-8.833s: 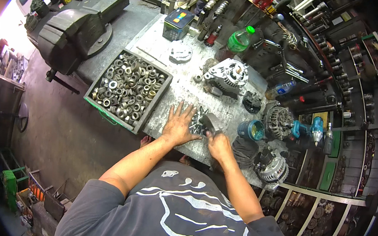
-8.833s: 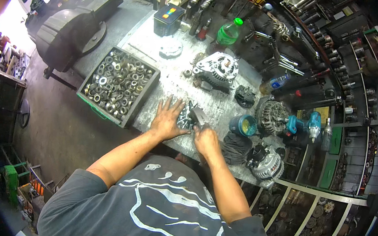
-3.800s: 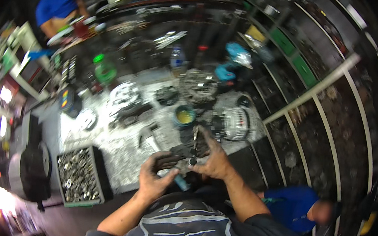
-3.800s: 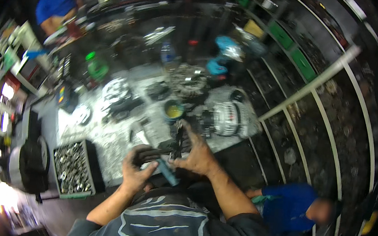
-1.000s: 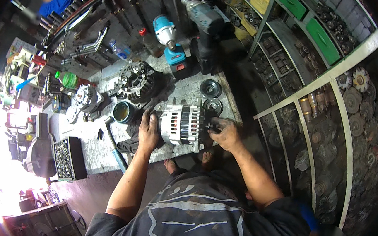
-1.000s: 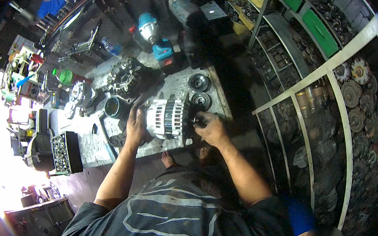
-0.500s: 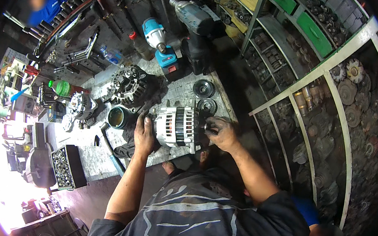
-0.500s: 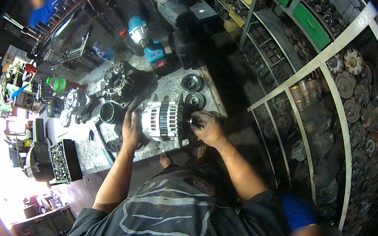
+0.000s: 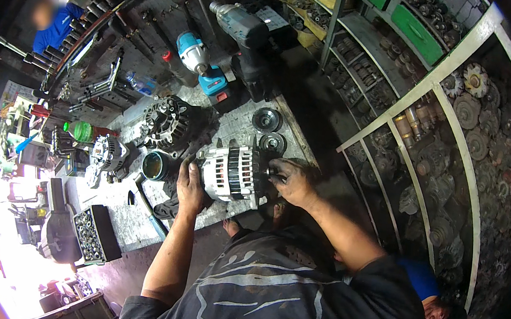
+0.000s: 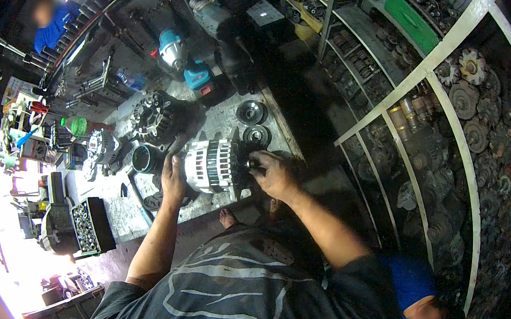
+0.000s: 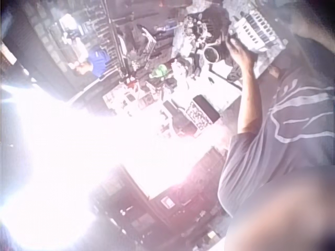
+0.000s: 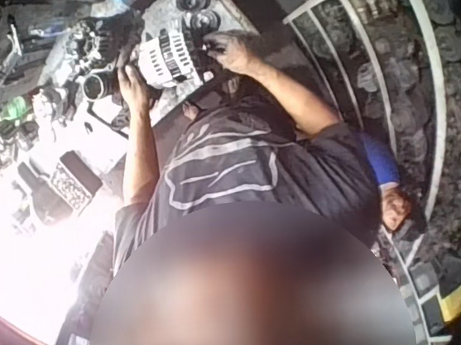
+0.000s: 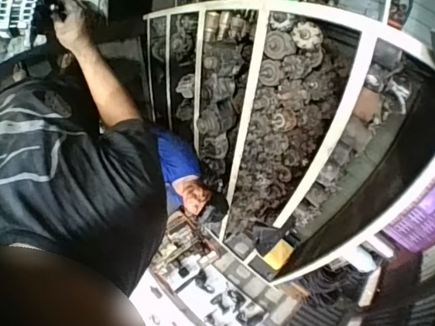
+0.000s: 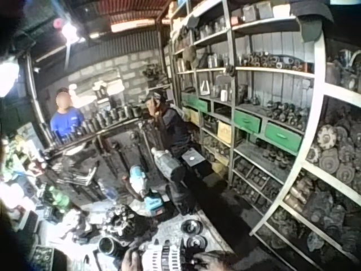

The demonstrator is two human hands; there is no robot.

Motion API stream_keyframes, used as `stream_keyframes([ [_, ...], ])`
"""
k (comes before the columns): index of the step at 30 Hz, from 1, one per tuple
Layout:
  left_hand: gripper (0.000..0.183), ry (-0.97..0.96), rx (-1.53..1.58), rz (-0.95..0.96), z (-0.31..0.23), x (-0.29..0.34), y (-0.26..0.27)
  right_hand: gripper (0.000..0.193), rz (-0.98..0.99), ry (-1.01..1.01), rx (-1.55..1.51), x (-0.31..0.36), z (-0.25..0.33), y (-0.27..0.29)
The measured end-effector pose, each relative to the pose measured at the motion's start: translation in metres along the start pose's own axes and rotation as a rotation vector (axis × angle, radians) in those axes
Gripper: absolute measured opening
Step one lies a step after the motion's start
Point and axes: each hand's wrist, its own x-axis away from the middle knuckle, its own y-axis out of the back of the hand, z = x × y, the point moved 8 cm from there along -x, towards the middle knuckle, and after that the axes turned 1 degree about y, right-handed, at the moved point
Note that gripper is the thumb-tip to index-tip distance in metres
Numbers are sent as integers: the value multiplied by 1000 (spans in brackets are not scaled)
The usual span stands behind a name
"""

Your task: The person assembles an alternator on a workbench, using a cordless impact driver to tighten bolts and attaching a pulley. They select washers and nuts from a tray, place them on the alternator, and secure the components.

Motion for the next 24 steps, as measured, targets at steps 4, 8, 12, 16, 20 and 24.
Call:
stream_keyframes([
  [4,51,-1,37,25,0,-1,-2,47,52,-8,-41,1,0,-1],
  [8,52,63,22,35,3,0,-2,42,75,73,147,3,9,0],
  [12,53,11,52,37,-2,-1,-2,37,-43,220,201,5,20,2],
  [16,54,37,-6,14,0,0,-1,38,-48,187,178,7,17,-2],
  [20,51,7,-26,6,-1,-2,0,39,-56,234,256,5,23,0],
  [24,52,32,-36,13,2,-2,-1,40,117,-73,34,-5,-1,-5],
])
